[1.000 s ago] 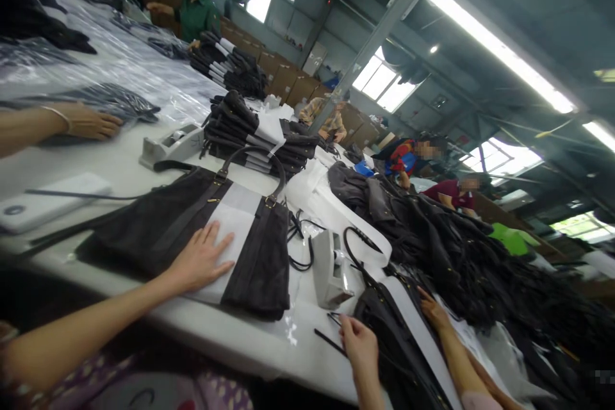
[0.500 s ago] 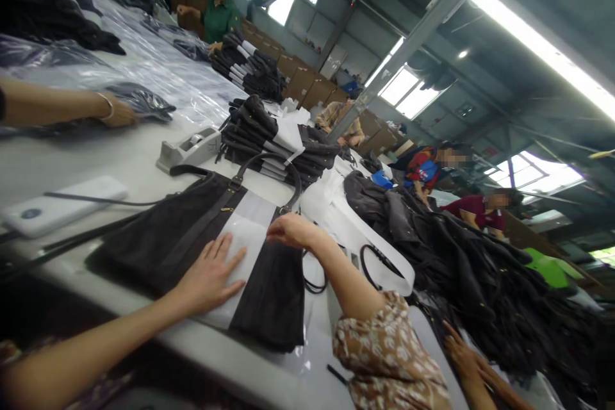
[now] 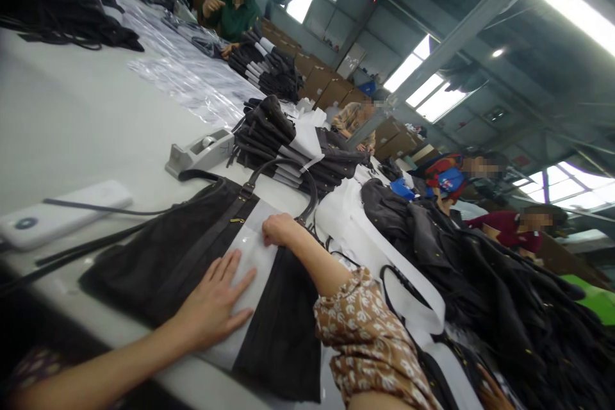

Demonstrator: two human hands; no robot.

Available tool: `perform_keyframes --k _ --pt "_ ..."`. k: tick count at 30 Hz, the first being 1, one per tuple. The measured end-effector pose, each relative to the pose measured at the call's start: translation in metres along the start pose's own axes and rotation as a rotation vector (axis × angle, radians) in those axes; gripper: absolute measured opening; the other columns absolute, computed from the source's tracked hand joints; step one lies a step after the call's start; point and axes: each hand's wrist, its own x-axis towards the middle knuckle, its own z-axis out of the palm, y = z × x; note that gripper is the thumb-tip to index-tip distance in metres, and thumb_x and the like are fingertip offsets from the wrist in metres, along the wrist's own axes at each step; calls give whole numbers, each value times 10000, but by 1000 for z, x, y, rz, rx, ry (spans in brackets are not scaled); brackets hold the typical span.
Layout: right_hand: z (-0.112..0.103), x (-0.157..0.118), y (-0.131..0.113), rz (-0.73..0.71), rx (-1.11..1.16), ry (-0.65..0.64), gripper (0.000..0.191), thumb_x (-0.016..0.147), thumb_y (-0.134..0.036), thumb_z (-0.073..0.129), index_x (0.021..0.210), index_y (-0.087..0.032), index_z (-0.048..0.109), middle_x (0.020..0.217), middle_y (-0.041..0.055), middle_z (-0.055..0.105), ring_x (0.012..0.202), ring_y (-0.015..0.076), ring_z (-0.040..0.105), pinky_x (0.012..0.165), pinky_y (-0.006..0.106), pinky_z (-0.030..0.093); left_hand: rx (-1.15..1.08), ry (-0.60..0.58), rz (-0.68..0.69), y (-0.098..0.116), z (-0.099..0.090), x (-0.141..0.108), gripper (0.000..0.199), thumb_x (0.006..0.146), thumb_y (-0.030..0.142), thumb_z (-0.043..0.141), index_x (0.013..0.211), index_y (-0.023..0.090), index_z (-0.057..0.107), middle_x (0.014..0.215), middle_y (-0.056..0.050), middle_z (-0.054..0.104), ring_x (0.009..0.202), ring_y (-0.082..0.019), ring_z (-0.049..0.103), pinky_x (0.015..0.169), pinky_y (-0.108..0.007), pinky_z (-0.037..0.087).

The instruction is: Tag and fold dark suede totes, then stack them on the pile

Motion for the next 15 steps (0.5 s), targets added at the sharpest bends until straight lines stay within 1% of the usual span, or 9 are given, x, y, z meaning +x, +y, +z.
perform_keyframes --k 2,4,5,6,7,9,11,13,15 --pt "5 6 7 51 -3 35 353 690 -496 720 897 -211 733 882 105 713 838 247 654 692 281 428 -7 -6 -1 0 -1 0 683 812 553 532 1418 288 361 1552 -163 132 1412 -381 115 1105 -541 175" --pt "12 10 19 142 66 95 518 583 -599 758 886 -180 725 866 119 703 815 262 640 664 287 419 -11 -11 -5 1 -1 0 682 812 554 532 1416 285 367 1549 -171 139 1411 -383 112 1105 -545 172" --pt "17 12 25 190 145 125 561 531 -618 778 870 -175 721 837 105 700 786 249 631 645 276 409 -11 -13 -7 1 -2 0 680 813 555 531 1416 285 368 1547 -173 143 1411 -383 113 1104 -547 173" --pt "22 12 32 232 236 149 562 505 -615 792 849 -177 717 794 78 695 748 222 620 623 257 396 -10 -14 -7 1 -2 0 681 813 558 529 1416 285 368 1546 -174 147 1412 -381 113 1103 -547 174" --pt "26 11 39 264 323 168 528 521 -600 792 828 -178 712 751 49 686 710 190 604 603 236 381 -9 -15 -6 1 -2 0 683 813 560 527 1417 285 367 1545 -174 152 1413 -377 113 1104 -546 176" --pt "34 5 52 306 427 208 419 672 -561 719 813 -167 703 705 21 669 662 140 575 580 209 358 -4 -13 -1 2 -3 0 686 812 565 526 1417 283 368 1543 -177 157 1415 -370 109 1106 -539 178" --pt "39 -7 59 350 433 272 395 843 -517 558 838 -146 696 729 40 671 669 131 569 590 209 354 3 -10 2 2 -3 0 684 812 567 523 1414 278 375 1543 -180 155 1416 -369 108 1107 -534 175" --pt "40 -22 54 389 422 345 455 935 -482 398 874 -136 686 789 77 678 717 147 581 627 224 363 10 -9 0 2 -3 0 682 811 568 524 1412 278 380 1546 -173 150 1414 -372 113 1107 -534 175" --pt "43 -34 32 388 408 392 499 966 -468 299 893 -152 679 859 96 681 788 166 594 686 238 379 17 -8 -4 2 -1 0 685 807 565 529 1412 281 378 1549 -163 146 1414 -372 114 1106 -536 176"
